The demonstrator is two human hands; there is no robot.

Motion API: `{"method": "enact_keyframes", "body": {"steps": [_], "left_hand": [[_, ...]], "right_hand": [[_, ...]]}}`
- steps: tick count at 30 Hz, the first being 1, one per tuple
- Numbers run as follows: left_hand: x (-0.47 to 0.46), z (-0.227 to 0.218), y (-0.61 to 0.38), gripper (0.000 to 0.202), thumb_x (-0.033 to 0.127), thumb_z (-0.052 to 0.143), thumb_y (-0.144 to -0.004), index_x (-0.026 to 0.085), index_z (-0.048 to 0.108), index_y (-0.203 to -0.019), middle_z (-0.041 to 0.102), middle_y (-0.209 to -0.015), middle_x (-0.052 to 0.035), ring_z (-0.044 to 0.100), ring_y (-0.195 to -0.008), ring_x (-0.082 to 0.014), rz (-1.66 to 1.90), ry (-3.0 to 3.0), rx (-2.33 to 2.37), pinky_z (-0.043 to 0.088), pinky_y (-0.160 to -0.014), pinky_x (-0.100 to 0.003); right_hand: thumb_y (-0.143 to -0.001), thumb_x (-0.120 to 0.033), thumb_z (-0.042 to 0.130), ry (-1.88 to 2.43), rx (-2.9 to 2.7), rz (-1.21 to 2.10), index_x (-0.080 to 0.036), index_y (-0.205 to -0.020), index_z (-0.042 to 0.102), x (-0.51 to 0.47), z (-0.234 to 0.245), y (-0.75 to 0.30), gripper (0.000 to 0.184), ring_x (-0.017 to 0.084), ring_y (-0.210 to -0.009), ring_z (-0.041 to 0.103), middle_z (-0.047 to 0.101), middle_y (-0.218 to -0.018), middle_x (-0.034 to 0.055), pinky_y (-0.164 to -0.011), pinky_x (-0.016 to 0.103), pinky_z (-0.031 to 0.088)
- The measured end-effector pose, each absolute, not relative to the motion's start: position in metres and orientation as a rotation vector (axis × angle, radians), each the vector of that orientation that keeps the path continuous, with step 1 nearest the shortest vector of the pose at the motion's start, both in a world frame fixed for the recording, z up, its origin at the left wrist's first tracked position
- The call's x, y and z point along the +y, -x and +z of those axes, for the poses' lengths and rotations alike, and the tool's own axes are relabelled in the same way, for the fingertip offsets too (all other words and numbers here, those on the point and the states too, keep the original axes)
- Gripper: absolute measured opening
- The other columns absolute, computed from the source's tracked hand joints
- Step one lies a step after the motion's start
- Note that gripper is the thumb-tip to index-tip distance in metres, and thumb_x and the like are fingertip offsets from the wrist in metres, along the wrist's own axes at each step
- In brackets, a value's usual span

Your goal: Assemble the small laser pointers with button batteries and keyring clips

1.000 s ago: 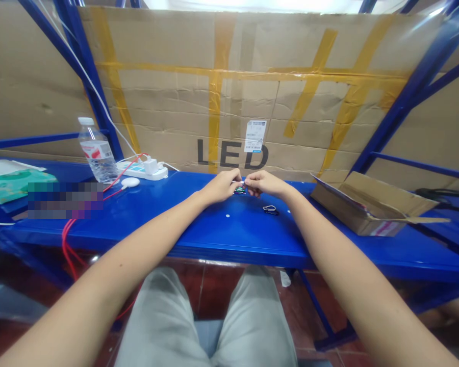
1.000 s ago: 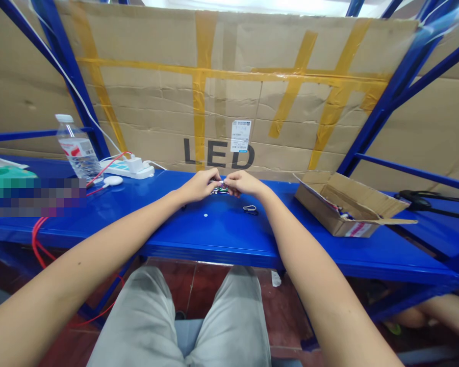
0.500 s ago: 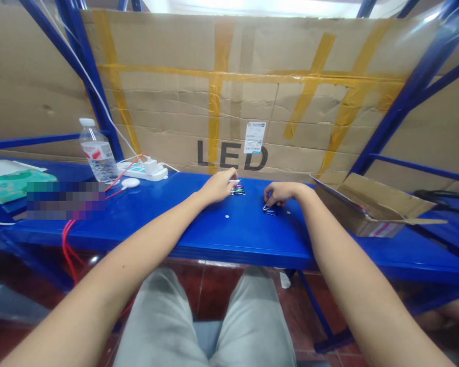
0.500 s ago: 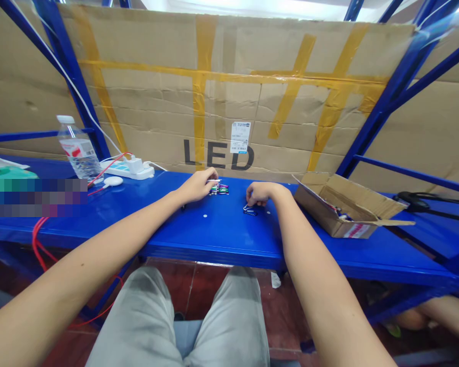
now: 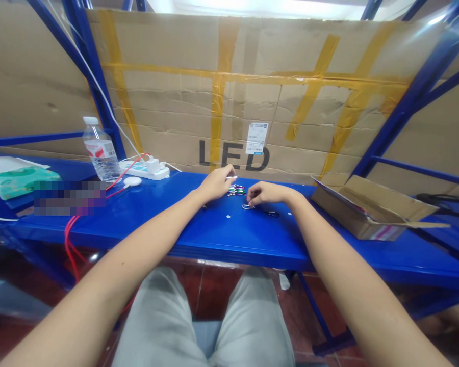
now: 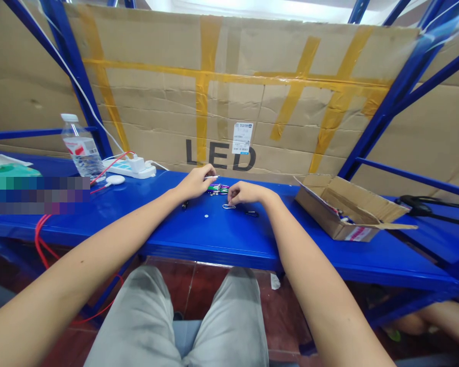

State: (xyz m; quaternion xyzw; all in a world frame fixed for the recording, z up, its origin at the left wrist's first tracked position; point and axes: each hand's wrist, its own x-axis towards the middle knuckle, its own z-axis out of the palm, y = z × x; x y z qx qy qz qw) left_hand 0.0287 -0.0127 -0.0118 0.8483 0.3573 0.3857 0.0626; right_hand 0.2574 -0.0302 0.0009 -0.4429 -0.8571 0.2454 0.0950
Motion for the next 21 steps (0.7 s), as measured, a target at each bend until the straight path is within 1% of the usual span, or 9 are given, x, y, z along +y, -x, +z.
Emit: {"method": "enact_keyframes", "body": {"steps": [4,7,9,10,12,14,17,21], "left_hand": [[-0.012,-0.012,-0.028,0.006,0.024,0.054,-0.091,0.02,0.057,-0.094,0.069,-0.092,-0.0077,0.062,-0.085,-0.0225,1.149,-2.56,1.084,0.045,-0.078,-0.034],[-0.013,-0.013,-0.028,0.006,0.025,0.054,-0.091,0.02,0.056,-0.094,0.069,-0.092,-0.0075,0.062,-0.086,-0.0228,1.133,-2.567,1.083,0.045,-0.077,-0.035],[-0.013,-0.013,-0.028,0.005,0.024,0.054,-0.091,0.02,0.057,-0.093,0.068,-0.092,-0.0071,0.062,-0.086,-0.0226,1.128,-2.571,1.087,0.045,-0.077,-0.034],[-0.013,-0.013,-0.028,0.005,0.024,0.054,-0.091,0.02,0.057,-0.093,0.068,-0.092,-0.0069,0.062,-0.086,-0.0223,1.127,-2.57,1.085,0.045,-0.077,-0.034],[-0.012,-0.014,-0.028,0.005,0.024,0.054,-0.091,0.02,0.057,-0.093,0.069,-0.091,-0.0062,0.062,-0.086,-0.0215,1.128,-2.565,1.071,0.045,-0.077,-0.034],[-0.011,-0.015,-0.029,0.005,0.023,0.054,-0.091,0.019,0.058,-0.092,0.069,-0.092,-0.0058,0.062,-0.085,-0.0208,1.129,-2.559,1.048,0.045,-0.077,-0.033],[-0.009,-0.017,-0.029,0.007,0.024,0.055,-0.09,0.019,0.058,-0.093,0.069,-0.093,-0.0056,0.062,-0.086,-0.0205,1.124,-2.553,1.023,0.045,-0.078,-0.033],[-0.008,-0.02,-0.031,0.007,0.025,0.055,-0.09,0.019,0.058,-0.093,0.069,-0.092,-0.0045,0.061,-0.085,-0.0195,1.115,-2.528,0.993,0.045,-0.078,-0.033]], "right_hand": [[-0.066,-0.024,0.072,1.312,-2.63,0.794,-0.02,-0.083,0.074,-0.031,-0.002,-0.254,0.018,0.017,-0.074,0.06,0.073,-0.085,0.0016,-0.066,0.026,0.044],[-0.069,-0.02,0.069,1.306,-2.652,0.71,-0.019,-0.077,0.07,-0.03,-0.005,-0.25,0.009,0.017,-0.074,0.06,0.072,-0.083,0.0024,-0.067,0.026,0.044],[-0.072,-0.018,0.066,1.314,-2.613,0.627,-0.018,-0.074,0.065,-0.029,-0.007,-0.249,0.002,0.017,-0.073,0.058,0.071,-0.081,0.0035,-0.067,0.027,0.043],[-0.075,-0.019,0.064,1.316,-2.564,0.625,-0.018,-0.075,0.062,-0.029,-0.008,-0.248,0.002,0.017,-0.071,0.058,0.07,-0.08,0.0042,-0.066,0.027,0.043],[-0.08,-0.021,0.061,1.292,-2.42,0.742,-0.019,-0.077,0.056,-0.03,-0.008,-0.248,0.006,0.017,-0.068,0.058,0.069,-0.08,0.0057,-0.064,0.028,0.044],[-0.082,-0.023,0.06,1.241,-2.231,0.922,-0.019,-0.079,0.052,-0.031,-0.008,-0.246,0.009,0.016,-0.064,0.058,0.069,-0.077,0.0062,-0.06,0.028,0.044],[-0.078,-0.019,0.061,1.144,-1.931,1.08,-0.019,-0.077,0.052,-0.03,-0.011,-0.243,0.009,0.013,-0.056,0.052,0.063,-0.068,0.003,-0.054,0.026,0.041],[-0.072,-0.016,0.059,1.045,-1.614,1.209,-0.018,-0.07,0.051,-0.027,-0.016,-0.238,0.008,0.009,-0.051,0.042,0.05,-0.058,-0.0019,-0.05,0.023,0.035]]}}
